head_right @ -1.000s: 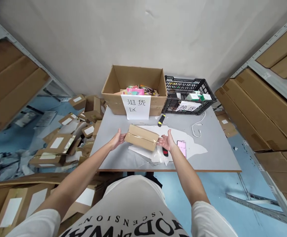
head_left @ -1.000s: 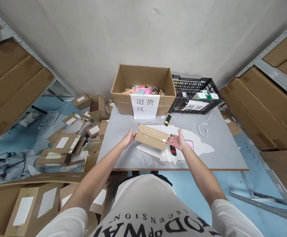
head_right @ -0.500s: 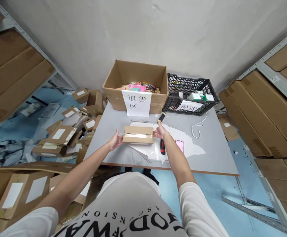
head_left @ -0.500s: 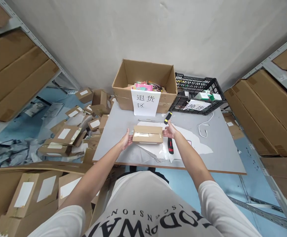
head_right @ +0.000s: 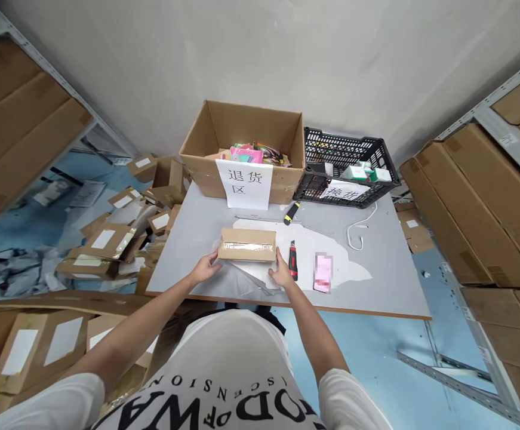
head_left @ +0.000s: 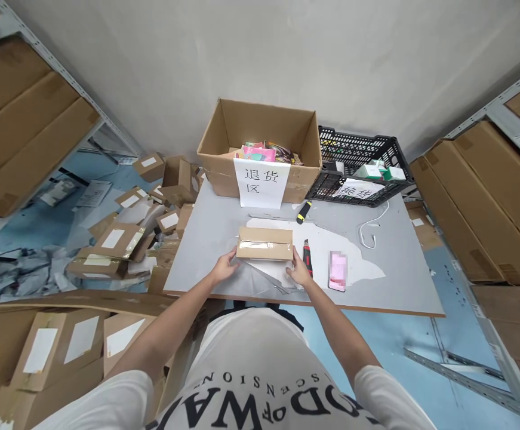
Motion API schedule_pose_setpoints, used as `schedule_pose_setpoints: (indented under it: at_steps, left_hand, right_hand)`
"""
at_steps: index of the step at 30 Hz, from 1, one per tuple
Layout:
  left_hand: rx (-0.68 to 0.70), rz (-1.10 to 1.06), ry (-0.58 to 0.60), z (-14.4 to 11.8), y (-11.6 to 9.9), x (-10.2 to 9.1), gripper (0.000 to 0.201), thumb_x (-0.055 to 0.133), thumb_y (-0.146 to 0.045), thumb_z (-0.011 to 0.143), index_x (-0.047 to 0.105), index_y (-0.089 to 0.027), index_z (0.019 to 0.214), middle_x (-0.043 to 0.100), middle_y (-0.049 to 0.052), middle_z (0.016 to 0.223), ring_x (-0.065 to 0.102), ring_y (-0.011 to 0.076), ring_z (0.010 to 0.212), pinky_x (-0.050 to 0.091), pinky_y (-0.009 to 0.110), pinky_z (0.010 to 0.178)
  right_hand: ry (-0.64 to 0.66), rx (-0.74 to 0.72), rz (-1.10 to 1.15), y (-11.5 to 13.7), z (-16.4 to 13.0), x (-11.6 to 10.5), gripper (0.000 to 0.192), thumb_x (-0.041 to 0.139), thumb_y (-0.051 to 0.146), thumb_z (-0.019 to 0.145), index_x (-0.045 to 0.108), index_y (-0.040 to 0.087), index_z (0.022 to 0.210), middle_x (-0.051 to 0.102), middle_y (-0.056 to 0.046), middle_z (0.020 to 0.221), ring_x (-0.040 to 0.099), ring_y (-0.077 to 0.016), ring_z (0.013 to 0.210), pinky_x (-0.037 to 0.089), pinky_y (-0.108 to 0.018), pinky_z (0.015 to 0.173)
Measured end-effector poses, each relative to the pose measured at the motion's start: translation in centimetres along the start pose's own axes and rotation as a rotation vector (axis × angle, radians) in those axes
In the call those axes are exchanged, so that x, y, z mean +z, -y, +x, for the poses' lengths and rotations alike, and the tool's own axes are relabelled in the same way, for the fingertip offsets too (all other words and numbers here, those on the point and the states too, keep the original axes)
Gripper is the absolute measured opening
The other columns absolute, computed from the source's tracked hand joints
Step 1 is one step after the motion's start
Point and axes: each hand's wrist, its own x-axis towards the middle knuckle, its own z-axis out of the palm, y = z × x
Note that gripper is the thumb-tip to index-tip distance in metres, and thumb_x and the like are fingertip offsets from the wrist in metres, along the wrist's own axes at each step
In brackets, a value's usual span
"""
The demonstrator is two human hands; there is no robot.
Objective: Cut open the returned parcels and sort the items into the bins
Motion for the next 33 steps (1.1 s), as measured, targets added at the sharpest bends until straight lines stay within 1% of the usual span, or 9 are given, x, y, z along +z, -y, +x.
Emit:
schedule_pose_setpoints:
  at_steps: [2, 5, 8, 12, 16, 19, 22, 26, 33]
  left_hand:
    - [0.04, 0.014, -0.016, 0.2, 0.6, 0.6, 0.06, 0.073, -0.041, 0.057, 0.064, -0.017, 0.112, 0.055, 0.01, 0.131, 0.032, 0.0297, 0.135, 0.013, 0.045, 0.114]
    - [0.06, 0.051, -0.067, 0.4, 0.9, 1.1, 0.058, 0.069, -0.046, 0.064, 0.062, -0.019, 0.115, 0.058, 0.009, 0.128, 0.038, 0.0302, 0.131, 0.016, 0.047, 0.112]
    - [0.073, 0.16, -0.078, 0.3, 0.2, 1.0, 0.059, 0.064, -0.049, 0.071, 0.058, -0.021, 0.122, 0.058, 0.008, 0.127, 0.046, 0.0302, 0.125, 0.025, 0.046, 0.11]
    - [0.102, 0.281, -0.068, 0.2, -2.2, 1.0, 0.057, 0.056, -0.049, 0.079, 0.055, -0.019, 0.127, 0.056, 0.007, 0.129, 0.052, 0.0267, 0.12, 0.038, 0.038, 0.104]
    - [0.109, 0.298, -0.128, 1.0, -4.3, 1.5, 0.05, 0.054, -0.049, 0.081, 0.062, -0.017, 0.118, 0.064, 0.006, 0.119, 0.06, 0.0256, 0.11, 0.047, 0.035, 0.095]
    - [0.032, 0.329, -0.21, 2.0, -4.9, 1.7, 0.042, 0.059, -0.046, 0.078, 0.068, -0.017, 0.107, 0.069, 0.006, 0.108, 0.064, 0.0257, 0.102, 0.05, 0.033, 0.088]
    - [-0.051, 0.325, -0.24, 2.7, -4.8, 1.5, 0.037, 0.062, -0.045, 0.075, 0.072, -0.017, 0.098, 0.072, 0.006, 0.1, 0.065, 0.0263, 0.098, 0.05, 0.033, 0.085]
    - [-0.094, 0.277, -0.187, 3.0, -3.8, 1.2, 0.032, 0.066, -0.043, 0.071, 0.073, -0.018, 0.09, 0.073, 0.006, 0.093, 0.067, 0.0266, 0.094, 0.052, 0.032, 0.081]
    - [-0.165, 0.112, -0.117, 3.3, -1.4, 0.8, 0.044, 0.075, -0.032, 0.06, 0.07, -0.016, 0.101, 0.071, 0.008, 0.101, 0.065, 0.0272, 0.098, 0.053, 0.035, 0.084]
  right_hand:
    - [-0.06, -0.072, -0.135, -0.3, 0.0, 0.5, 0.081, 0.064, 0.014, 0.062, 0.039, 0.025, 0.137, 0.059, -0.003, 0.122, 0.054, -0.0193, 0.11, 0.037, -0.04, 0.103]
    - [-0.129, -0.161, -0.28, -0.3, 0.6, 0.9, 0.072, 0.064, 0.019, 0.065, 0.044, 0.022, 0.134, 0.067, -0.002, 0.101, 0.059, -0.0212, 0.097, 0.04, -0.043, 0.098]
    - [-0.116, -0.214, -0.409, 0.2, 0.8, 0.6, 0.062, 0.062, 0.025, 0.07, 0.048, 0.022, 0.13, 0.066, -0.003, 0.108, 0.059, -0.0219, 0.102, 0.041, -0.04, 0.097]
    - [-0.073, -0.256, -0.524, 1.7, 0.2, -0.1, 0.048, 0.056, 0.035, 0.077, 0.055, 0.018, 0.122, 0.065, -0.007, 0.116, 0.06, -0.0218, 0.104, 0.045, -0.034, 0.092]
    - [-0.137, -0.268, -0.61, 4.0, -0.4, -0.2, 0.042, 0.048, 0.043, 0.083, 0.061, 0.016, 0.112, 0.069, -0.009, 0.104, 0.063, -0.0222, 0.093, 0.048, -0.031, 0.081]
    - [-0.218, -0.224, -0.763, 5.2, 0.0, 0.0, 0.041, 0.044, 0.048, 0.085, 0.068, 0.017, 0.099, 0.072, -0.007, 0.088, 0.063, -0.0219, 0.083, 0.046, -0.03, 0.074]
    - [-0.235, -0.184, -0.855, 5.4, 0.9, 0.1, 0.046, 0.042, 0.052, 0.085, 0.071, 0.016, 0.086, 0.071, -0.007, 0.079, 0.062, -0.0207, 0.077, 0.044, -0.027, 0.068]
    - [-0.243, -0.116, -0.948, 5.0, 2.1, 0.2, 0.05, 0.04, 0.054, 0.085, 0.07, 0.016, 0.071, 0.068, -0.005, 0.067, 0.06, -0.0184, 0.069, 0.041, -0.025, 0.062]
    - [-0.25, -0.018, -1.029, 3.3, 3.6, 0.5, 0.047, 0.041, 0.052, 0.086, 0.068, 0.018, 0.066, 0.067, -0.005, 0.064, 0.06, -0.0181, 0.065, 0.041, -0.026, 0.061]
